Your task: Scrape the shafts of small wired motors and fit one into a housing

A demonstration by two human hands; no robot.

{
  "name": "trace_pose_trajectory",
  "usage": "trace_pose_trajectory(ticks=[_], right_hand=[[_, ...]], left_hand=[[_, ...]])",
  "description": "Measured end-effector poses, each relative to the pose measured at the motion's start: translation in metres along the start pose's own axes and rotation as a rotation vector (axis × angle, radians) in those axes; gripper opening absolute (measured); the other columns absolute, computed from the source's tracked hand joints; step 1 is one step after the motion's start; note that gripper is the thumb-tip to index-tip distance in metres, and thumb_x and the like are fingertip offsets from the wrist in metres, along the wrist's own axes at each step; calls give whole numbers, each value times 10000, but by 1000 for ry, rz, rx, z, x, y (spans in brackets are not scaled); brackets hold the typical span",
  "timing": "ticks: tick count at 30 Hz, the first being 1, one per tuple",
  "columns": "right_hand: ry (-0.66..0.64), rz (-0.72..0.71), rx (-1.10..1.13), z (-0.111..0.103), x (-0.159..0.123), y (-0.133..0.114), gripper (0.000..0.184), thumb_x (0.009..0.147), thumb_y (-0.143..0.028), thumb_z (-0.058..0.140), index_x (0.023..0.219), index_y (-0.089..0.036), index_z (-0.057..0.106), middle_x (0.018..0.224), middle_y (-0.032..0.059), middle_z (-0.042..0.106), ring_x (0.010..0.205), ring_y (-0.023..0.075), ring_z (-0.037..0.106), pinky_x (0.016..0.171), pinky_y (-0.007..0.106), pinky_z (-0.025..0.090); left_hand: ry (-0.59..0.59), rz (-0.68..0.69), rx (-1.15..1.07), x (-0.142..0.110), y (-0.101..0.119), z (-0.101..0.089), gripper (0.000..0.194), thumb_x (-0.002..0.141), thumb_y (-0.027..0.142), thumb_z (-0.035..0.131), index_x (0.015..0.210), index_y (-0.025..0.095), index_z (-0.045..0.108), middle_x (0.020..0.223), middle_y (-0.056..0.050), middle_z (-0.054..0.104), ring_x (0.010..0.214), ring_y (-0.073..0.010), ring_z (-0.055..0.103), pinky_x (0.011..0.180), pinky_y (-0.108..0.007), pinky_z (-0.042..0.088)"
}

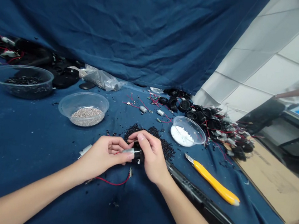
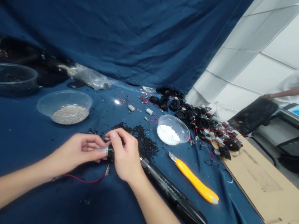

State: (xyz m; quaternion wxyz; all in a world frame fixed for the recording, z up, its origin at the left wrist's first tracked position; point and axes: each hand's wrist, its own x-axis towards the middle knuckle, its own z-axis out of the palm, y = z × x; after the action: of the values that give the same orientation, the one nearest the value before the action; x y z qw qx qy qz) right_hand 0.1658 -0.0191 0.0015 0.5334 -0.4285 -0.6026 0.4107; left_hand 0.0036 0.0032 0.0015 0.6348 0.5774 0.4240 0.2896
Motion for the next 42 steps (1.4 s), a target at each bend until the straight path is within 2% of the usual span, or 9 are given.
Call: trace_pose_trajectory(ticks=[4, 9, 14, 20, 27, 31, 34, 38, 42], right_hand=[[-42, 33, 43, -3, 2, 1, 321, 951, -458, 529, 875, -202, 707, 841, 34, 694, 820, 198, 660, 764, 311, 500], [-68, 100, 128, -9, 7, 8, 347, 948, -474, 533, 893, -193, 729, 902, 48, 724, 852, 195, 666, 797, 310, 502], [-75, 185, 339, -9, 7, 10, 328, 921, -482, 563, 968, -195, 715, 1005, 67, 725, 943, 210, 680, 869, 337, 518], [-137, 182, 463, -11, 8, 6, 322, 786, -364, 666, 1078, -230, 674, 1206, 74, 672, 1175, 278, 613, 1057, 451, 438], [56, -202, 220, -6, -1, -2, 385, 768, -289, 781, 1116, -263, 620, 1246, 73, 635, 1134, 265, 648, 972, 434, 524], [89, -478, -76, -4, -9, -11, 534, 658, -236, 873, 1149, -265, 664, 1099, 84, 703, 1011, 272, 680, 927, 438, 544], [94, -650, -216, -3, -12, -15, 609, 609, -285, 906, 1171, -260, 673, 1049, 104, 727, 945, 280, 696, 836, 428, 587], [94, -750, -280, -1, -12, -19, 654, 618, -353, 906, 1207, -239, 645, 1024, 119, 737, 922, 272, 712, 799, 408, 616], [101, -778, -278, 2, -13, -23, 656, 624, -404, 901, 1196, -219, 639, 978, 122, 743, 891, 258, 721, 776, 373, 629]], left_hand=[[-81, -36, -150, 0, -3, -3, 302, 653, 265, 806, 887, 118, 686, 811, -70, 770, 779, -191, 715, 756, -298, 551], [-120, -51, -205, -1, -3, -3, 413, 674, 273, 826, 1007, 115, 641, 857, -81, 782, 737, -160, 718, 758, -282, 554], [-105, -26, -179, -3, 0, -3, 372, 710, 358, 819, 915, 121, 619, 845, -90, 781, 669, -139, 690, 721, -272, 538], [-86, 14, -163, -2, 5, -9, 291, 814, 402, 732, 893, 128, 671, 813, -64, 758, 693, -134, 654, 714, -255, 507], [-82, 157, -119, -1, 2, -14, 337, 775, 347, 774, 1025, 156, 654, 890, -39, 740, 802, -163, 658, 813, -291, 490], [-133, 259, 8, -4, 1, -11, 297, 723, 242, 803, 970, 149, 668, 917, -39, 729, 866, -189, 654, 840, -297, 485], [-118, 317, 101, -7, 3, -8, 214, 718, 178, 798, 907, 157, 701, 874, -15, 723, 847, -186, 649, 836, -284, 493], [-67, 347, 186, -9, 7, -5, 159, 700, 145, 799, 843, 168, 733, 824, 2, 718, 832, -191, 646, 752, -245, 508], [-117, 278, 209, -12, 8, -4, 145, 699, 143, 792, 836, 165, 750, 721, 15, 703, 729, -170, 631, 643, -216, 495]])
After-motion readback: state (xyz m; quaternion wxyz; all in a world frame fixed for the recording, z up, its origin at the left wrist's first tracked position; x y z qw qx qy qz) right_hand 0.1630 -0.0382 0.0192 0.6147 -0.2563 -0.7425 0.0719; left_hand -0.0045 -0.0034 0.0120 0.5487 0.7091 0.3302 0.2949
